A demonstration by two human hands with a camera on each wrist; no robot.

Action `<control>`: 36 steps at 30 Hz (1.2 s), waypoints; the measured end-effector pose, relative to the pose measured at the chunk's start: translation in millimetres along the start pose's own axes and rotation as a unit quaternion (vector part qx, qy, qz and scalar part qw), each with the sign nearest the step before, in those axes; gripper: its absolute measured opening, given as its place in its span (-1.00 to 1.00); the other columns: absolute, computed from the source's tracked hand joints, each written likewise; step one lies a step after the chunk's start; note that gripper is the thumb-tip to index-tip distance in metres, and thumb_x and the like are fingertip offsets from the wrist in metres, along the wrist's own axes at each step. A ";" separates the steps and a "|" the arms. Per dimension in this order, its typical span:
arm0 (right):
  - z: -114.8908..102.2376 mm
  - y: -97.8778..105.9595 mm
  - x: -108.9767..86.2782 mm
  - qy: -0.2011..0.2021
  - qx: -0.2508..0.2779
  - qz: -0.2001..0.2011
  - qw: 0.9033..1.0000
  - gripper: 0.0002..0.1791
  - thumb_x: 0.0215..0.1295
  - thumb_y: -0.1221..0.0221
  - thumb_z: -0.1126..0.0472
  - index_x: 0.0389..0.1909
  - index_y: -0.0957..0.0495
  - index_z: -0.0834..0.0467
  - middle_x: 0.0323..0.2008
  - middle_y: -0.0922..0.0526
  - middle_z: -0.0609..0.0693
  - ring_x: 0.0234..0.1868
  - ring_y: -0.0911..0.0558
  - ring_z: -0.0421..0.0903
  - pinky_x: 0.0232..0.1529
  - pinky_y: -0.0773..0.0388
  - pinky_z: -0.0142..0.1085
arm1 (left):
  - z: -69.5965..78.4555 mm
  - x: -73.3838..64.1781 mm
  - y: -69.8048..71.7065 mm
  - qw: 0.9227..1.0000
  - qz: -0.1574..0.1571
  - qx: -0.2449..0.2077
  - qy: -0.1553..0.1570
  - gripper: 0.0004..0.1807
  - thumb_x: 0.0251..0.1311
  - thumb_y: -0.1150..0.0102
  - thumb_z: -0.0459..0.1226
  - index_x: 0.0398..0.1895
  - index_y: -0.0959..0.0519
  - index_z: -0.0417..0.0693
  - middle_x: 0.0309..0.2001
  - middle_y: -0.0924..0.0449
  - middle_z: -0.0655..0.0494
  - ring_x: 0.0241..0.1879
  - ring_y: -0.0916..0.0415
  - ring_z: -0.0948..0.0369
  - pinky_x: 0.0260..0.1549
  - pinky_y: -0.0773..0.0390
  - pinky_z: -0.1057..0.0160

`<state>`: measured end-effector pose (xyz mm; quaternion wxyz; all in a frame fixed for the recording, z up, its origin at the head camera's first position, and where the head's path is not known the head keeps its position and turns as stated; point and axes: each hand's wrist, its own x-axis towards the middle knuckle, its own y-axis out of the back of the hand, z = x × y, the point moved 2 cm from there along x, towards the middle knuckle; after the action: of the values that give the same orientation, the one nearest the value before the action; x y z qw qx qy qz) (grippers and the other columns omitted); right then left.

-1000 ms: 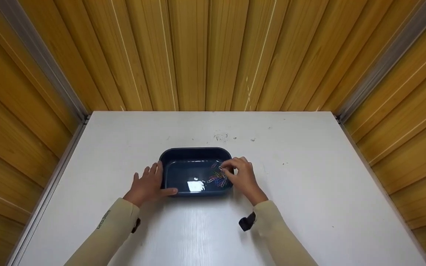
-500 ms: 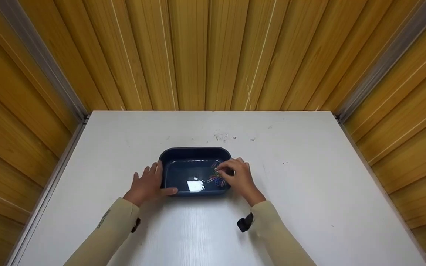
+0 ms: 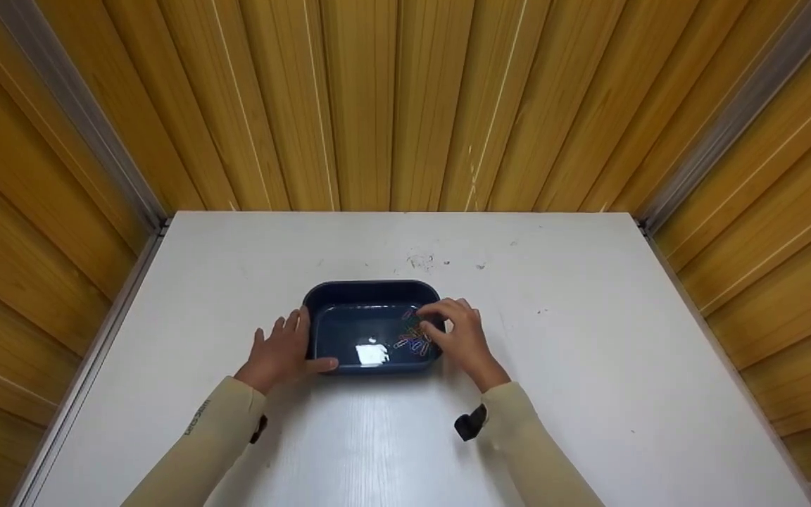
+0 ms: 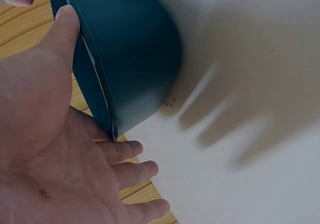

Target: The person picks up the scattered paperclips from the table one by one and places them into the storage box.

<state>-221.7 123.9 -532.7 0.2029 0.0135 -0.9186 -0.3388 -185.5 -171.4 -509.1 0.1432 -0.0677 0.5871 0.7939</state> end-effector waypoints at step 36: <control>34.9 35.5 0.2 -0.023 0.039 0.046 0.998 -0.81 0.19 -0.31 0.30 -0.18 -0.70 0.05 -0.22 -0.72 -0.08 -0.17 -0.56 0.08 -0.08 -0.45 -0.08 | -2.6 -1.5 -1.0 1.000 -0.001 -0.007 -0.005 0.32 -0.02 -0.21 0.36 0.51 0.18 -0.32 0.50 0.04 -0.31 0.48 0.05 -0.24 0.33 0.10 -0.42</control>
<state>-231.2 172.7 -534.4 0.1960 -0.0284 -0.9351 -0.2937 -183.9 -173.7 -510.4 0.1459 -0.0653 0.5806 0.7984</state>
